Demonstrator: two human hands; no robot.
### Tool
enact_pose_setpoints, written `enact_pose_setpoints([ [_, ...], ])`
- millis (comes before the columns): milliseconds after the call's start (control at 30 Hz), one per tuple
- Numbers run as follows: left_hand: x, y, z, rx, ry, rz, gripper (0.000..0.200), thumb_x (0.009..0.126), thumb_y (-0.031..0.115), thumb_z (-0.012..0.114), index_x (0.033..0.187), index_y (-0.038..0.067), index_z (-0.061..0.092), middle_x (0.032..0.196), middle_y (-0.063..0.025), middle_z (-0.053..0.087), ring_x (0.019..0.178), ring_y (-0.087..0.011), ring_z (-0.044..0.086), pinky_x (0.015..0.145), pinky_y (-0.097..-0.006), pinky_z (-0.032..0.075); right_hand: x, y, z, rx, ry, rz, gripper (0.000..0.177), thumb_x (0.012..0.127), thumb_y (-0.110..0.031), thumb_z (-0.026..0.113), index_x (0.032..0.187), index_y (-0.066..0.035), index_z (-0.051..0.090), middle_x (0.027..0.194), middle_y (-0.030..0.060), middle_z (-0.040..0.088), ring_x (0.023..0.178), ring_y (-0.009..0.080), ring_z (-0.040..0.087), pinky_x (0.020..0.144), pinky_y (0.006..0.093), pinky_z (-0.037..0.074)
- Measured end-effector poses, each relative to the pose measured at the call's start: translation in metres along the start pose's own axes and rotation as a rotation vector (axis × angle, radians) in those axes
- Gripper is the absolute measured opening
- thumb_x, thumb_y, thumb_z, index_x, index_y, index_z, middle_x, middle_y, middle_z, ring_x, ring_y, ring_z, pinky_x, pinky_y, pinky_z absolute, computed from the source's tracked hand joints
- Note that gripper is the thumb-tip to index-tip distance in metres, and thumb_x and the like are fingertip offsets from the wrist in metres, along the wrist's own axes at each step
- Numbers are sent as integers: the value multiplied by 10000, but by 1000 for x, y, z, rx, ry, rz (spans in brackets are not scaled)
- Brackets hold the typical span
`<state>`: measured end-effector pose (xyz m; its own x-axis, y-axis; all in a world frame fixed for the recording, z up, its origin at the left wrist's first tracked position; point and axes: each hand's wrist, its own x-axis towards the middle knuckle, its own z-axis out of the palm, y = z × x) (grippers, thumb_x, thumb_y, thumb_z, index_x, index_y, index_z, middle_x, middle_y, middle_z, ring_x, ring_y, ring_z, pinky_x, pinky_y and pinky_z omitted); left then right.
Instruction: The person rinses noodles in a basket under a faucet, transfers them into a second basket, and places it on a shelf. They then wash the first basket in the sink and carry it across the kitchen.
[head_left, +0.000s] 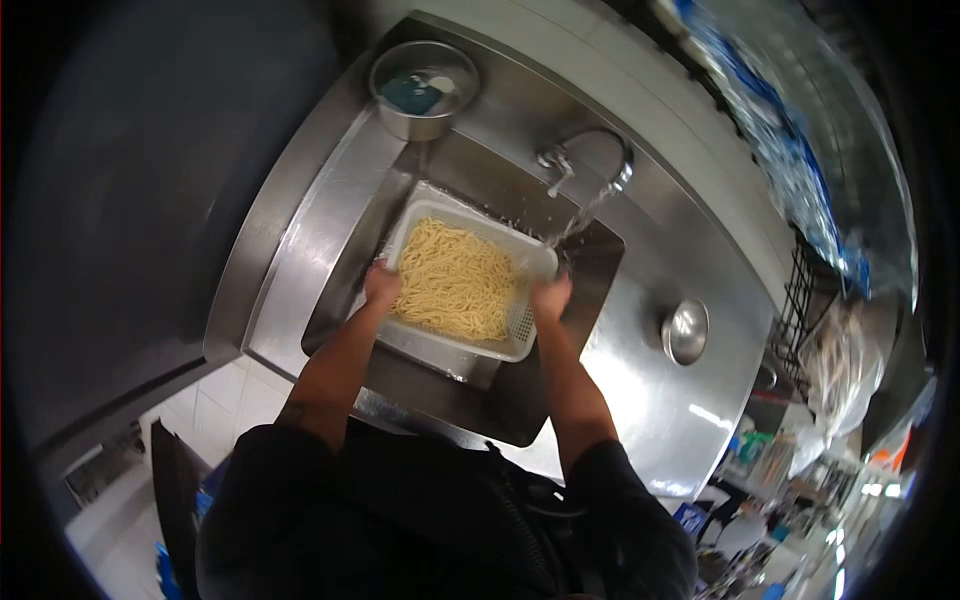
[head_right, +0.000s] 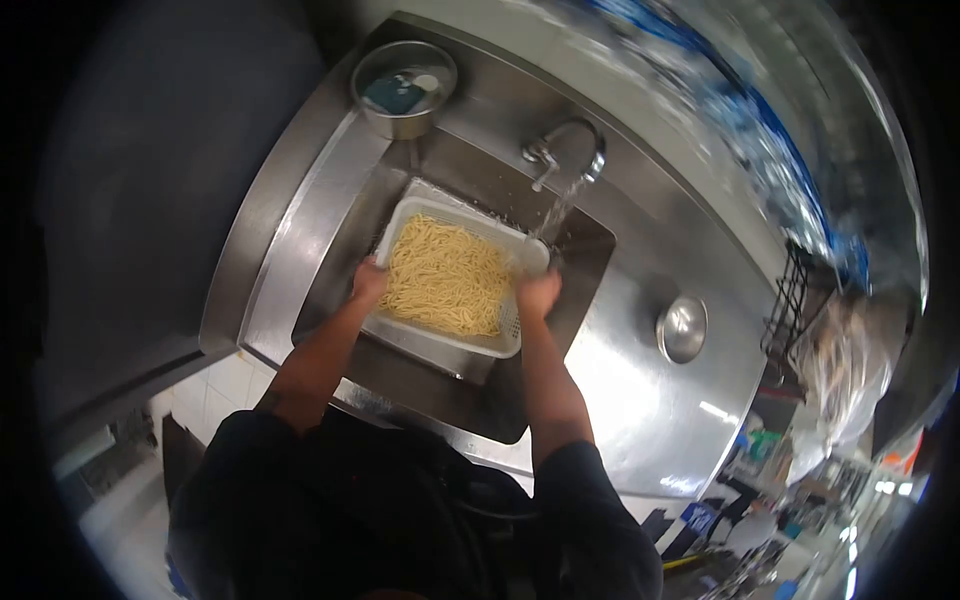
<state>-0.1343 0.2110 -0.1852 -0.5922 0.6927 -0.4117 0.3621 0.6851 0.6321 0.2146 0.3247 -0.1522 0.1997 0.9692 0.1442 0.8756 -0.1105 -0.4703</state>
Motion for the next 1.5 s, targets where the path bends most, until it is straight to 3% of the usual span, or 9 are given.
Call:
enact_pose_setpoints([
  [67, -7, -2, -5, -134, 88, 21, 352, 811, 231, 645, 1106, 41, 671, 1059, -226, 685, 1026, -382, 649, 854, -467, 507, -51, 82, 38, 54, -404, 250, 437, 781, -80, 680, 1187, 26, 556, 1117, 236, 641, 1056, 384, 627, 919, 438, 514],
  [167, -7, 2, -10, -425, -110, -136, 321, 813, 274, 641, 1041, 50, 678, 939, -191, 710, 922, -376, 676, 788, -471, 514, -57, 50, -28, 310, -576, 495, 341, 778, 16, 613, 1114, 45, 567, 985, 169, 669, 913, 309, 659, 833, 398, 535],
  [267, -29, 55, -40, -154, 179, -158, 341, 826, 370, 641, 964, 58, 659, 818, -147, 709, 788, -332, 690, 711, -455, 515, -45, 36, -52, 746, -329, 445, 213, 738, 107, 508, 930, 50, 579, 906, 134, 669, 811, 212, 638, 724, 354, 527],
  [400, -74, 126, -91, -410, 10, -273, 480, 870, 543, 578, 868, 65, 612, 735, -108, 674, 711, -276, 673, 677, -422, 500, -49, -2, -173, 803, -262, 379, 240, 716, 105, 515, 936, 9, 528, 886, 108, 615, 769, 199, 607, 704, 333, 518],
  [533, -84, 192, -94, -663, -277, 57, 533, 956, 540, 497, 955, 40, 681, 888, -73, 689, 825, -161, 631, 765, -339, 482, -61, -14, -267, 861, -57, 415, 277, 712, 91, 546, 964, -25, 535, 880, 77, 611, 749, 198, 590, 645, 318, 473],
  [733, -105, 267, -157, -725, -696, 359, 639, 970, 584, 416, 885, 28, 719, 695, -50, 640, 623, -152, 581, 645, -324, 481, -56, -14, -357, 789, 145, 463, 263, 757, 88, 548, 999, -14, 534, 969, 110, 630, 829, 209, 613, 732, 349, 519],
  [867, -100, 277, -169, -654, -820, 414, 726, 976, 603, 368, 818, -29, 689, 645, -86, 616, 590, -156, 584, 556, -314, 480, -68, -19, -365, 835, 164, 478, 182, 795, 79, 569, 943, -23, 541, 921, 86, 635, 808, 187, 604, 736, 331, 502],
  [1300, -94, 258, -143, -583, -729, 242, 710, 937, 654, 408, 735, 16, 646, 622, -53, 559, 556, -147, 518, 518, -321, 412, -61, 6, -329, 848, 75, 506, 213, 784, 55, 630, 773, -99, 484, 747, 23, 576, 629, 140, 527, 560, 290, 425],
  [1500, -82, 253, -136, -571, -673, 178, 713, 920, 679, 425, 726, 27, 639, 615, -50, 553, 519, -139, 499, 478, -314, 398, -49, -13, -319, 857, 80, 507, 213, 799, 47, 629, 765, -104, 482, 738, 12, 562, 635, 124, 502, 582, 277, 408],
])
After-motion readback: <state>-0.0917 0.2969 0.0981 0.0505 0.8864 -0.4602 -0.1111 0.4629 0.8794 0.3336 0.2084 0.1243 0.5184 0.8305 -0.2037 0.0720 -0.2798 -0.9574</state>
